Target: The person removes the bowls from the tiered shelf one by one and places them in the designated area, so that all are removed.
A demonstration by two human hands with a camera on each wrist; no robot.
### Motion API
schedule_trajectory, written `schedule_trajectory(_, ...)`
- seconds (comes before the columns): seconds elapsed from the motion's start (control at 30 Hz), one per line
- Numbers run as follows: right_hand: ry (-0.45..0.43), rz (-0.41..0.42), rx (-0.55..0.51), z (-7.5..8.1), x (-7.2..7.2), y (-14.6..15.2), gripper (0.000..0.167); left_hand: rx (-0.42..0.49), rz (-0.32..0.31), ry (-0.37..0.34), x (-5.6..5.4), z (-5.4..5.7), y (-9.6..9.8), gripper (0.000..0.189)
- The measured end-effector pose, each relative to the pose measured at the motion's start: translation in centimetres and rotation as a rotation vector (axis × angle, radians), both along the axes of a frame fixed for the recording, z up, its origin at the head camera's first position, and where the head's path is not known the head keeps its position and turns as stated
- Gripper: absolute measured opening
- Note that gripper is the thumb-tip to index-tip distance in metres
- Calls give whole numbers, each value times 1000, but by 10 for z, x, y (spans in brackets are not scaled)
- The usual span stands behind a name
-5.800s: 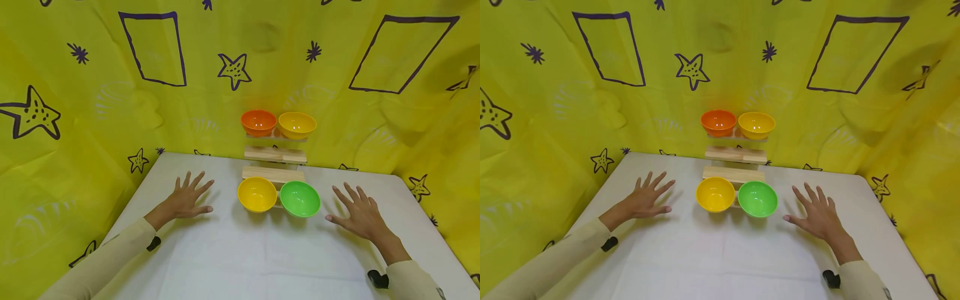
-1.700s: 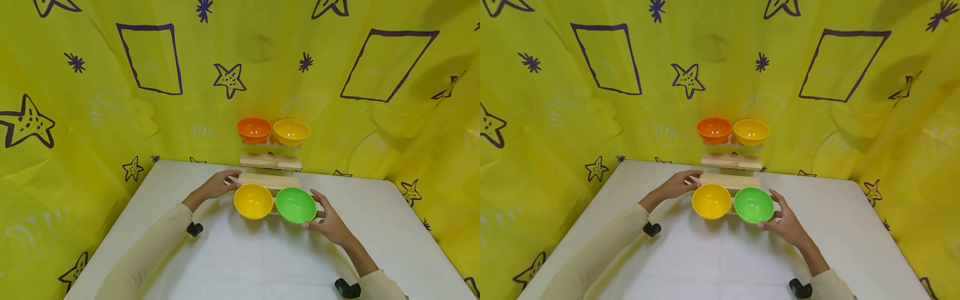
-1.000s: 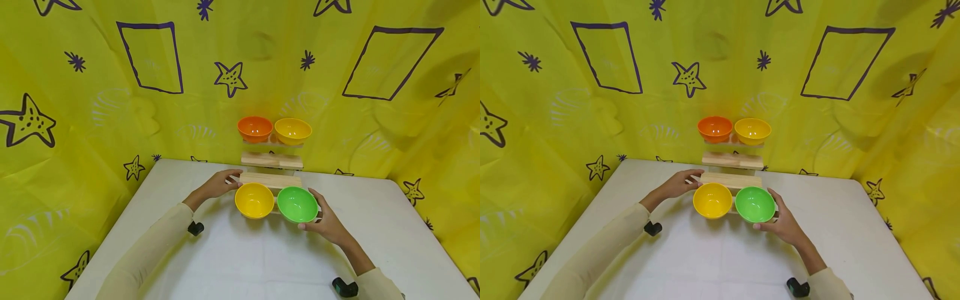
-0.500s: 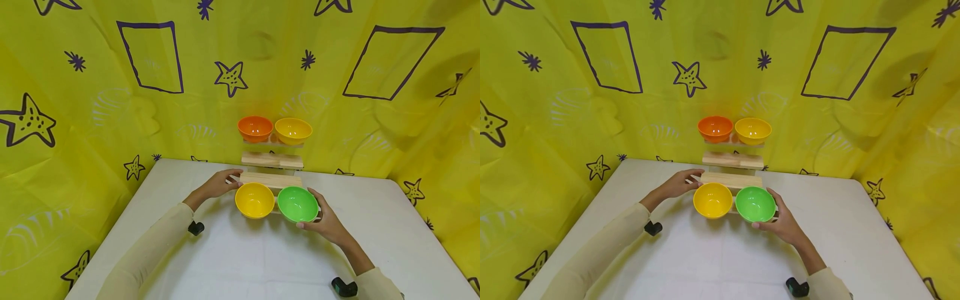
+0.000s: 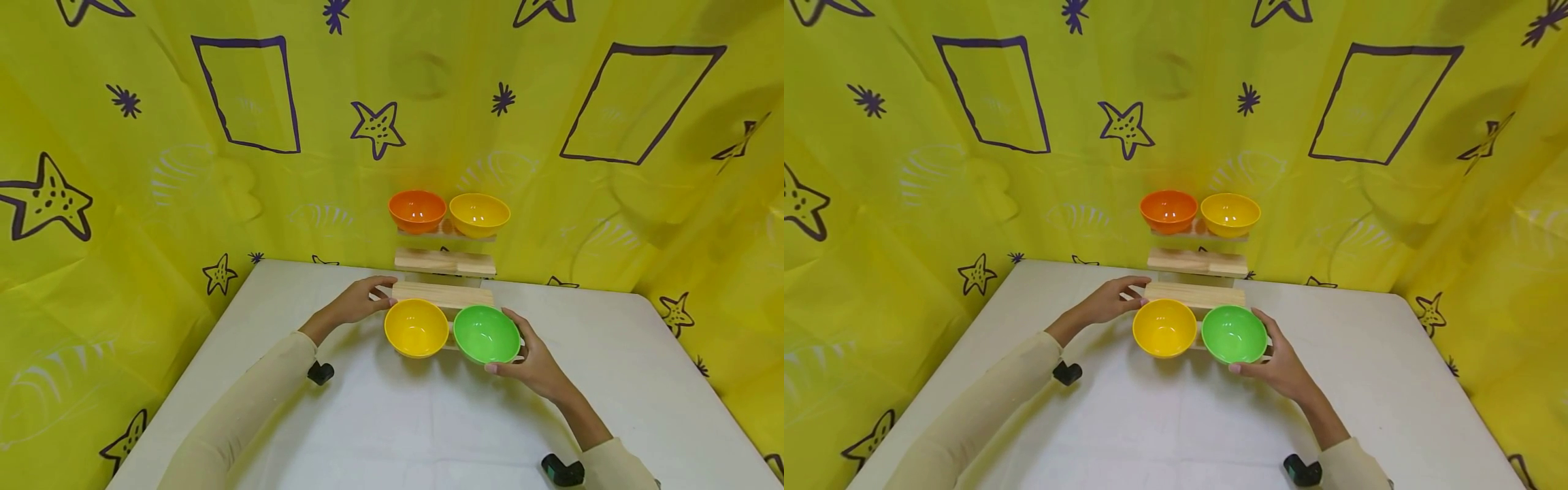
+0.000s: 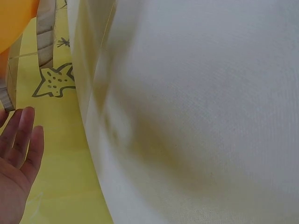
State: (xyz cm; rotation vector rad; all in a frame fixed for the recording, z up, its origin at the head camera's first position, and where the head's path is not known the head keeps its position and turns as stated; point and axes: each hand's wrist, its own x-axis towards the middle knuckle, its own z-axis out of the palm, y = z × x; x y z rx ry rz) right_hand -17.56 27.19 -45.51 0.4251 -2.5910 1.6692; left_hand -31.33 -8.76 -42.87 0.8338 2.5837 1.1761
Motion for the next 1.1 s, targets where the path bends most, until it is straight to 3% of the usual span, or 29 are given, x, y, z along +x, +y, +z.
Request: schedule_trajectory(1.1, 7, -1, -17, -1, 1, 2, 101, -3, -22, 9, -2, -1, 0, 56)
